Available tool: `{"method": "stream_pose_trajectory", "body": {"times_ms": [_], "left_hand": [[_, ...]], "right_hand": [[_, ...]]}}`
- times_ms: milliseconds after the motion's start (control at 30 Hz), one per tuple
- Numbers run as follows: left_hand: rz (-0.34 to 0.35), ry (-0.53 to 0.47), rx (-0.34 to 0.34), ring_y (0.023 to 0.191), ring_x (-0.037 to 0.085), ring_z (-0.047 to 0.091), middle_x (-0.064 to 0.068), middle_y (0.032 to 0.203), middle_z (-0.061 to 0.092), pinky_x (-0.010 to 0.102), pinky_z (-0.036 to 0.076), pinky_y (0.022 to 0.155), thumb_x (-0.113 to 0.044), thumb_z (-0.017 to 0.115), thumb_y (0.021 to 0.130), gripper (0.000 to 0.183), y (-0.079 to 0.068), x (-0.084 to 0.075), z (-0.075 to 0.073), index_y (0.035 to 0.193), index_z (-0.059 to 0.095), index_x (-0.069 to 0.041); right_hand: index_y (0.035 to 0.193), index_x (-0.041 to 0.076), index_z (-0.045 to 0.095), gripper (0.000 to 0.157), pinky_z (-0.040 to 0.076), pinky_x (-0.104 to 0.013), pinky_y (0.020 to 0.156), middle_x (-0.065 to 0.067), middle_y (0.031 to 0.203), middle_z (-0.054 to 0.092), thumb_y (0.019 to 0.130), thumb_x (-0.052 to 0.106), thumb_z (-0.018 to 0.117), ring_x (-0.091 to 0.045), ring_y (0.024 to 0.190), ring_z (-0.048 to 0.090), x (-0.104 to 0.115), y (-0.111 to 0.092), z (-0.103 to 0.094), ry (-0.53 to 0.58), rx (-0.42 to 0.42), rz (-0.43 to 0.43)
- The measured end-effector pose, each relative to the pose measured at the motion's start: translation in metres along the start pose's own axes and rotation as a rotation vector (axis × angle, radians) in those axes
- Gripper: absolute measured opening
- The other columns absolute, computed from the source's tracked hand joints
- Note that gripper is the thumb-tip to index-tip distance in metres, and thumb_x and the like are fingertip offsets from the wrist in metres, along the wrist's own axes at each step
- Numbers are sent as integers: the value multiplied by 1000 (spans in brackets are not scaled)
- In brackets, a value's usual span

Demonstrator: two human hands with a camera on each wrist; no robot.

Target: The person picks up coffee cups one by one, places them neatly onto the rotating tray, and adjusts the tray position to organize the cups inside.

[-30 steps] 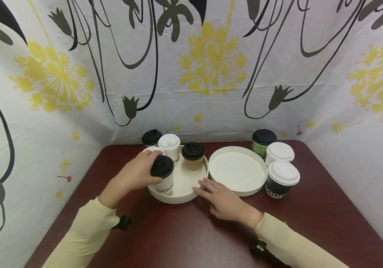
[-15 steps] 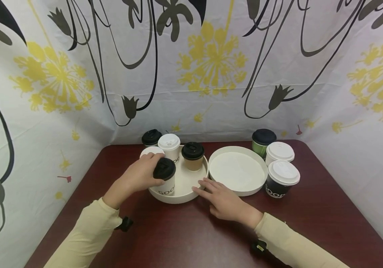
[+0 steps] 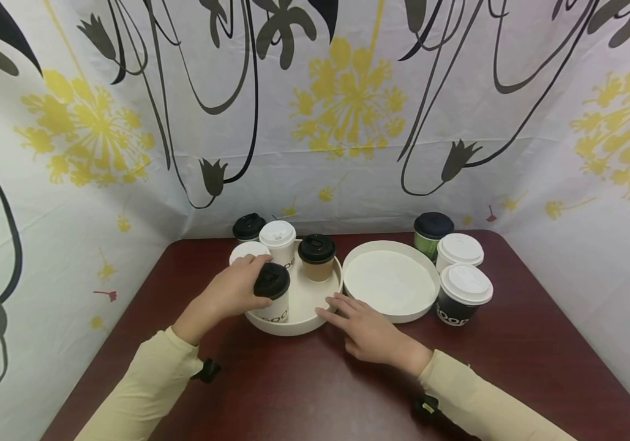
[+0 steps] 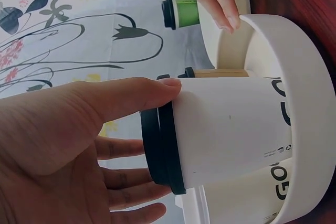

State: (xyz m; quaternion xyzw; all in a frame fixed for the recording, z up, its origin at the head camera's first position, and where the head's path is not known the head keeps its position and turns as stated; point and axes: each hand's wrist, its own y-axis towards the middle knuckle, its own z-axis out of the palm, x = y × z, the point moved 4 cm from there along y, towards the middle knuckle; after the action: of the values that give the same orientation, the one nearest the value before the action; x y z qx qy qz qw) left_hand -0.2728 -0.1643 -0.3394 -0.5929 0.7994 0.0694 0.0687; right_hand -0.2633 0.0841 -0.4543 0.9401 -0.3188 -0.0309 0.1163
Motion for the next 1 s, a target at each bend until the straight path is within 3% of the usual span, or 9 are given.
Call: {"method": "stream_pose_trajectory", "body": {"times_ms": [1000], "left_hand": [[-17, -25, 46, 127, 35, 54, 20, 139, 54, 53, 50, 99, -32, 84, 76, 85, 0, 2, 8, 147, 42, -9]], "right_hand": [[152, 25, 39, 79, 40, -45, 115, -10, 152, 46, 80, 12, 68, -29, 145, 40, 1, 0, 0, -8, 2, 2]]}}
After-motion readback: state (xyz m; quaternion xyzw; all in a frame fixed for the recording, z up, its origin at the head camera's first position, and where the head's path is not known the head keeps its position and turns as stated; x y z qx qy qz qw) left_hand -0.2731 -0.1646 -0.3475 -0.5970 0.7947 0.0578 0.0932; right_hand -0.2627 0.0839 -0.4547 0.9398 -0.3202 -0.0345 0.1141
